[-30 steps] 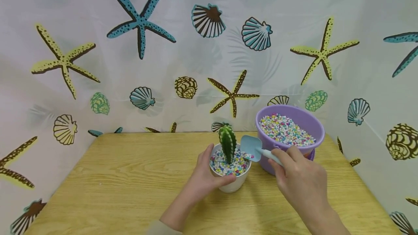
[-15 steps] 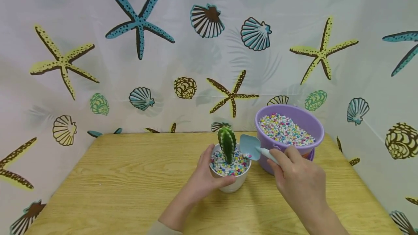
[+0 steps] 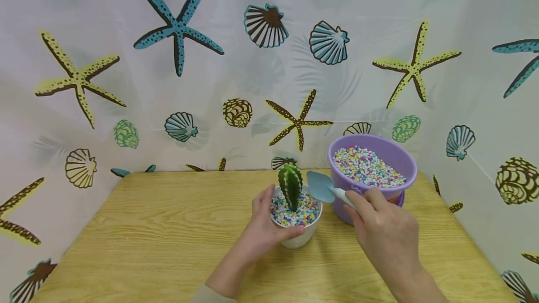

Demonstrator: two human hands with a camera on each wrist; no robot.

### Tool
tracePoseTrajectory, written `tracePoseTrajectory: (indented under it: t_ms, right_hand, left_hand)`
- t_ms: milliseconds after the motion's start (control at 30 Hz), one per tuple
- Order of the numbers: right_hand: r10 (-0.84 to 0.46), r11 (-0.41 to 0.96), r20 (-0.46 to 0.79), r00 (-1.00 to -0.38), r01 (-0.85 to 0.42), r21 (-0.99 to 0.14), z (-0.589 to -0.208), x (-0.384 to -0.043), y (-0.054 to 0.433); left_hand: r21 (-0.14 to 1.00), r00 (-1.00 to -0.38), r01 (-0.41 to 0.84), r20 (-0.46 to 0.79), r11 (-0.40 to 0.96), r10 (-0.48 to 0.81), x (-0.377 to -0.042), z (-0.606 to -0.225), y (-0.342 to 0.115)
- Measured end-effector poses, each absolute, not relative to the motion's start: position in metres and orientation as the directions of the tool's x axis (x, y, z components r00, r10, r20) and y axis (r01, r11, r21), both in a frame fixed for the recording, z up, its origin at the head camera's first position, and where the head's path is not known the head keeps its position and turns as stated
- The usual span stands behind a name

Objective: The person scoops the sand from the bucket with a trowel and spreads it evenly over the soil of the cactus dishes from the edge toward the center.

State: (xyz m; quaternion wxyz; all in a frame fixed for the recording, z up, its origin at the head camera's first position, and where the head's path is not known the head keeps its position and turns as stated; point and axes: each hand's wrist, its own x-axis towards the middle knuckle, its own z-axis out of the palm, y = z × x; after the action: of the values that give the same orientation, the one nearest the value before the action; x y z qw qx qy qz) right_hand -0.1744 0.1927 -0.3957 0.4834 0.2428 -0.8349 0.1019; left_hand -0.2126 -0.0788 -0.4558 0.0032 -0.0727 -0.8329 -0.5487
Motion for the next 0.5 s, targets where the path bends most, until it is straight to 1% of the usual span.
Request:
tracePoseTrajectory:
  t_ms: [100, 233, 500]
  right_hand:
    - [-0.297, 0.862, 0.856, -0.423, -0.505, 0.049, -0.3958, -0.1743, 0.1922]
    - [-0.286, 0.861, 0.855, -0.433, -0.508, 0.031, -0.3955, -0.1739, 0.1928]
    - [-0.236, 0.869, 0.860, -0.452, -0.494, -0.021, -0.3892, -0.1734, 0.1997]
  left_hand:
    - [0.910, -0.983, 0.156, 0.105, 0.384, 0.152, -0.2167, -0.4555, -0.0826]
    - [0.923, -0.979, 0.146, 0.083, 0.356, 0.186, -0.2216, -0.4565, -0.0845]
    - [0.922, -0.980, 0.129, 0.062, 0.364, 0.191, -0.2223, -0.4580, -0.0845]
